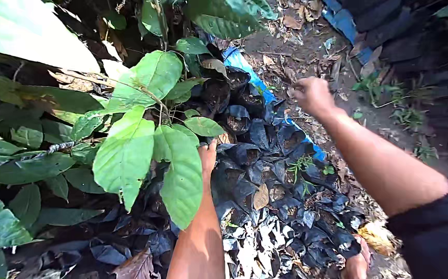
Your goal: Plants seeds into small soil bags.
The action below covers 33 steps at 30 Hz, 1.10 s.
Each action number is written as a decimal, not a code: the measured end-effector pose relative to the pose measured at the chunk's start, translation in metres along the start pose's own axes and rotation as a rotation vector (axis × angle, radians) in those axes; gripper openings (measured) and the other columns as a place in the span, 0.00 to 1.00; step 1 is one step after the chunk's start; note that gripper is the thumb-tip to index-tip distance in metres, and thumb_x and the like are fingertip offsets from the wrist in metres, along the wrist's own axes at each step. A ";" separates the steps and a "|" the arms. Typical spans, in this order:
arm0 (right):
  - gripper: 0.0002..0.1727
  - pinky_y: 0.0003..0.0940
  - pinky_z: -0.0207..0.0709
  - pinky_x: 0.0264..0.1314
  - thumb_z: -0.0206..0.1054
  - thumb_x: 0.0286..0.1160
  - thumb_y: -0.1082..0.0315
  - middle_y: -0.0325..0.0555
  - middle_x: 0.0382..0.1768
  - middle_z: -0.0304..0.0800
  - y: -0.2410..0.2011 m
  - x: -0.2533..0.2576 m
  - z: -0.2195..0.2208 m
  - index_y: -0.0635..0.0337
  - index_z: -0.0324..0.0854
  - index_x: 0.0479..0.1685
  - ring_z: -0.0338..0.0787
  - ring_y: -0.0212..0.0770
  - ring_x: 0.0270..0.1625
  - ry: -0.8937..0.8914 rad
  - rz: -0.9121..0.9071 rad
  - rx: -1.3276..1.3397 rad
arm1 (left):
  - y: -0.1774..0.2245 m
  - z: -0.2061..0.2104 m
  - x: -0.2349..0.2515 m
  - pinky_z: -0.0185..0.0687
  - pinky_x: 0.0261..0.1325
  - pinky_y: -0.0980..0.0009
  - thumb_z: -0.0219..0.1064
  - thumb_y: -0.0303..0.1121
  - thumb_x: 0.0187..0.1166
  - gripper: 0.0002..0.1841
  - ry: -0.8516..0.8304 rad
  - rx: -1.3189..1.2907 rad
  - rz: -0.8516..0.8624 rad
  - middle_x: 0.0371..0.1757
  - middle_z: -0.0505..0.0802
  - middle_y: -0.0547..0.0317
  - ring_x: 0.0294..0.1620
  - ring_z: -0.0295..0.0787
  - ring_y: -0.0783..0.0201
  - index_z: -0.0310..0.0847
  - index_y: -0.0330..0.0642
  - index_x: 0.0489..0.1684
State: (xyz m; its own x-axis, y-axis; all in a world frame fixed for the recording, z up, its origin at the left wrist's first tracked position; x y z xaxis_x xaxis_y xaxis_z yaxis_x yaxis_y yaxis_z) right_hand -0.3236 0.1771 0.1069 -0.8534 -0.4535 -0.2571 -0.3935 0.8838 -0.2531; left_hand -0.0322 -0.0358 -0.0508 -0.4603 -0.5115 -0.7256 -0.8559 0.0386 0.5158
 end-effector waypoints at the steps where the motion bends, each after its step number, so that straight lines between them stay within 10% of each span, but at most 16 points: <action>1: 0.20 0.67 0.74 0.75 0.65 0.84 0.62 0.68 0.63 0.87 -0.025 0.010 0.026 0.63 0.85 0.68 0.86 0.67 0.69 0.005 -0.045 0.088 | -0.003 0.000 0.002 0.78 0.30 0.56 0.49 0.62 0.89 0.34 0.011 -0.008 -0.003 0.24 0.81 0.51 0.21 0.77 0.57 0.82 0.36 0.35; 6: 0.15 0.66 0.78 0.69 0.66 0.82 0.59 0.62 0.56 0.92 -0.053 0.025 0.095 0.60 0.90 0.54 0.89 0.63 0.65 0.007 0.166 0.254 | -0.008 0.001 0.006 0.76 0.27 0.55 0.51 0.63 0.88 0.35 0.027 -0.032 0.037 0.21 0.80 0.52 0.19 0.75 0.57 0.80 0.37 0.28; 8: 0.17 0.61 0.78 0.70 0.62 0.85 0.59 0.60 0.55 0.93 -0.039 0.026 0.091 0.63 0.90 0.54 0.91 0.58 0.62 0.039 0.237 0.373 | -0.008 0.000 0.004 0.74 0.24 0.57 0.51 0.63 0.88 0.34 0.027 -0.049 0.027 0.20 0.79 0.54 0.16 0.73 0.59 0.79 0.38 0.28; 12: 0.17 0.39 0.90 0.42 0.59 0.89 0.60 0.45 0.37 0.91 0.011 0.030 0.016 0.66 0.84 0.56 0.92 0.39 0.32 0.379 0.249 0.969 | -0.009 0.001 -0.001 0.73 0.22 0.56 0.50 0.66 0.86 0.35 0.014 -0.050 0.034 0.20 0.78 0.54 0.15 0.72 0.57 0.79 0.40 0.29; 17: 0.33 0.35 0.91 0.61 0.62 0.87 0.60 0.58 0.66 0.82 0.089 0.003 -0.053 0.59 0.52 0.85 0.93 0.49 0.60 0.497 0.486 1.875 | -0.004 0.001 0.003 0.75 0.26 0.55 0.51 0.63 0.88 0.34 0.001 -0.051 0.035 0.21 0.79 0.53 0.18 0.73 0.57 0.80 0.37 0.28; 23: 0.32 0.39 0.92 0.42 0.60 0.90 0.56 0.54 0.65 0.82 0.040 -0.121 0.023 0.61 0.57 0.85 0.94 0.45 0.45 0.186 0.647 1.119 | -0.003 -0.002 0.006 0.76 0.26 0.56 0.51 0.63 0.88 0.34 0.021 -0.040 0.017 0.21 0.79 0.54 0.18 0.74 0.58 0.81 0.37 0.31; 25: 0.26 0.40 0.87 0.38 0.58 0.90 0.48 0.50 0.50 0.91 0.041 -0.163 0.051 0.64 0.80 0.64 0.92 0.41 0.38 0.251 0.680 1.000 | -0.004 -0.001 0.002 0.71 0.20 0.64 0.52 0.63 0.87 0.32 0.011 -0.093 -0.008 0.18 0.76 0.60 0.13 0.68 0.63 0.79 0.41 0.29; 27: 0.24 0.44 0.85 0.40 0.60 0.88 0.48 0.46 0.42 0.93 0.063 -0.193 0.064 0.62 0.86 0.52 0.91 0.40 0.36 0.306 0.684 0.902 | -0.002 0.001 -0.015 0.63 0.15 0.71 0.54 0.58 0.89 0.27 0.025 -0.360 -0.035 0.17 0.71 0.64 0.11 0.62 0.68 0.74 0.42 0.29; 29: 0.22 0.59 0.85 0.57 0.70 0.80 0.55 0.55 0.58 0.90 0.076 -0.213 0.063 0.59 0.83 0.66 0.92 0.52 0.53 0.221 0.611 0.782 | 0.001 0.003 -0.058 0.61 0.12 0.79 0.49 0.57 0.92 0.24 0.017 -0.883 -0.015 0.15 0.71 0.70 0.09 0.62 0.75 0.67 0.50 0.26; 31: 0.37 0.70 0.78 0.66 0.77 0.74 0.59 0.65 0.73 0.79 0.051 -0.234 0.056 0.54 0.70 0.84 0.86 0.65 0.64 0.033 0.495 0.675 | 0.002 0.005 -0.121 0.76 0.25 0.79 0.38 0.68 0.88 0.30 -0.152 -1.253 0.064 0.25 0.82 0.71 0.21 0.78 0.74 0.74 0.57 0.31; 33: 0.22 0.61 0.85 0.51 0.75 0.76 0.62 0.59 0.55 0.90 0.003 -0.262 0.047 0.57 0.83 0.68 0.92 0.55 0.48 -0.022 0.290 0.660 | -0.003 0.011 -0.174 0.89 0.52 0.71 0.28 0.74 0.83 0.43 -0.317 -1.451 0.162 0.45 0.92 0.62 0.46 0.92 0.66 0.84 0.51 0.50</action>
State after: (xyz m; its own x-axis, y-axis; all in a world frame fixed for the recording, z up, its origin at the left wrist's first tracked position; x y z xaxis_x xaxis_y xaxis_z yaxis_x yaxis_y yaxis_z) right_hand -0.0847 0.2930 0.1300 -0.8823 -0.2193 -0.4164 0.1425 0.7188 -0.6804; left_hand 0.0483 0.0625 0.0688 -0.7185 -0.3745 -0.5860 0.0937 -0.8871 0.4520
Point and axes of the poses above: each hand's wrist, its own x-axis towards the middle knuckle, its own z-axis out of the palm, y = z × x, the point moved 7 cm from there along x, towards the middle knuckle
